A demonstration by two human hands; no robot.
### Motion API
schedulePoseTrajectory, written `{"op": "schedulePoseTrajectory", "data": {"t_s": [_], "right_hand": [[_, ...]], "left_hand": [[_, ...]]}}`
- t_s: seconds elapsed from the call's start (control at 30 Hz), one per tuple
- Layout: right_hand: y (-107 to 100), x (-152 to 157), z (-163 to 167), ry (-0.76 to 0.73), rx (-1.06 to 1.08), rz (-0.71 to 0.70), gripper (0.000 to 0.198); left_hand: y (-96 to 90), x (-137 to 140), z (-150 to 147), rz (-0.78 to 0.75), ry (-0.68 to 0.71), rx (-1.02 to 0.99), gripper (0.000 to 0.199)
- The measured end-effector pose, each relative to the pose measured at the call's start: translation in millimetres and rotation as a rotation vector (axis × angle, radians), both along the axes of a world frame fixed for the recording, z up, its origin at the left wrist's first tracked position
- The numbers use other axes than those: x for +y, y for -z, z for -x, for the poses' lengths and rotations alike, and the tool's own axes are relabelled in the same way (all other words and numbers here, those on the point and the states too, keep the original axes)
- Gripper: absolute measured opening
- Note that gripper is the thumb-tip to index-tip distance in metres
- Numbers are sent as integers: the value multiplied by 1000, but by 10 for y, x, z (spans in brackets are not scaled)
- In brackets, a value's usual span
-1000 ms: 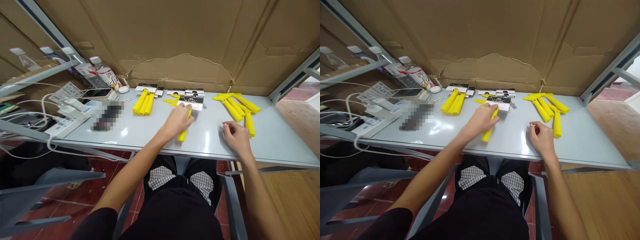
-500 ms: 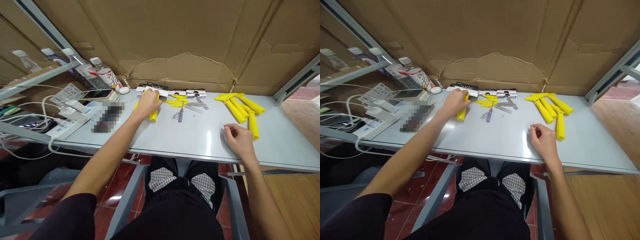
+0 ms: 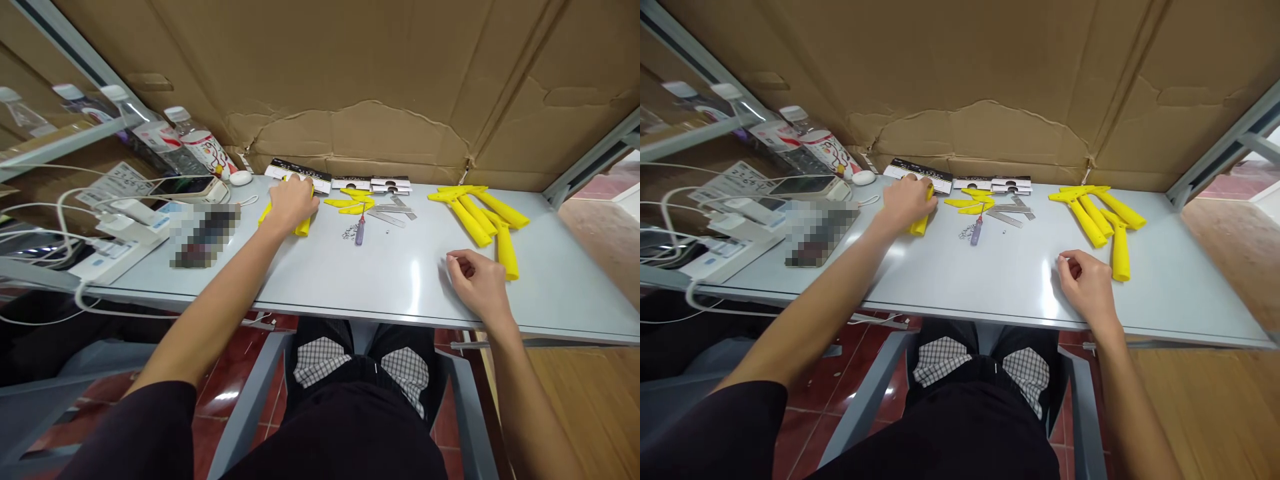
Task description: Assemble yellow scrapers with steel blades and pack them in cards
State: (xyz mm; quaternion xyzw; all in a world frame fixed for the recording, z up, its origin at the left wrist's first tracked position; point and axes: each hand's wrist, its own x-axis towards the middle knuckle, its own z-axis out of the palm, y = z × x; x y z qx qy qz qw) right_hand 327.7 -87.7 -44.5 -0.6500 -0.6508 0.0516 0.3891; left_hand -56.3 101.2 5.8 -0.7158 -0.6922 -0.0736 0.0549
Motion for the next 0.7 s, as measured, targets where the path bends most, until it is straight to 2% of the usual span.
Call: {"op": "schedulePoseTrajectory", "data": {"t_s": [0.43, 0.6, 0.7], "right_hand": [[-13, 5, 4, -7, -3, 27, 25], [-22, -9, 7, -16, -6, 24, 24], [-60, 8, -23, -29, -15, 59, 22]], "left_hand": [[72, -98, -41, -29, 32, -23, 53], [17, -171, -68, -47, 30, -48, 57], [-39, -251, -145, -84, 109, -45, 54]]}}
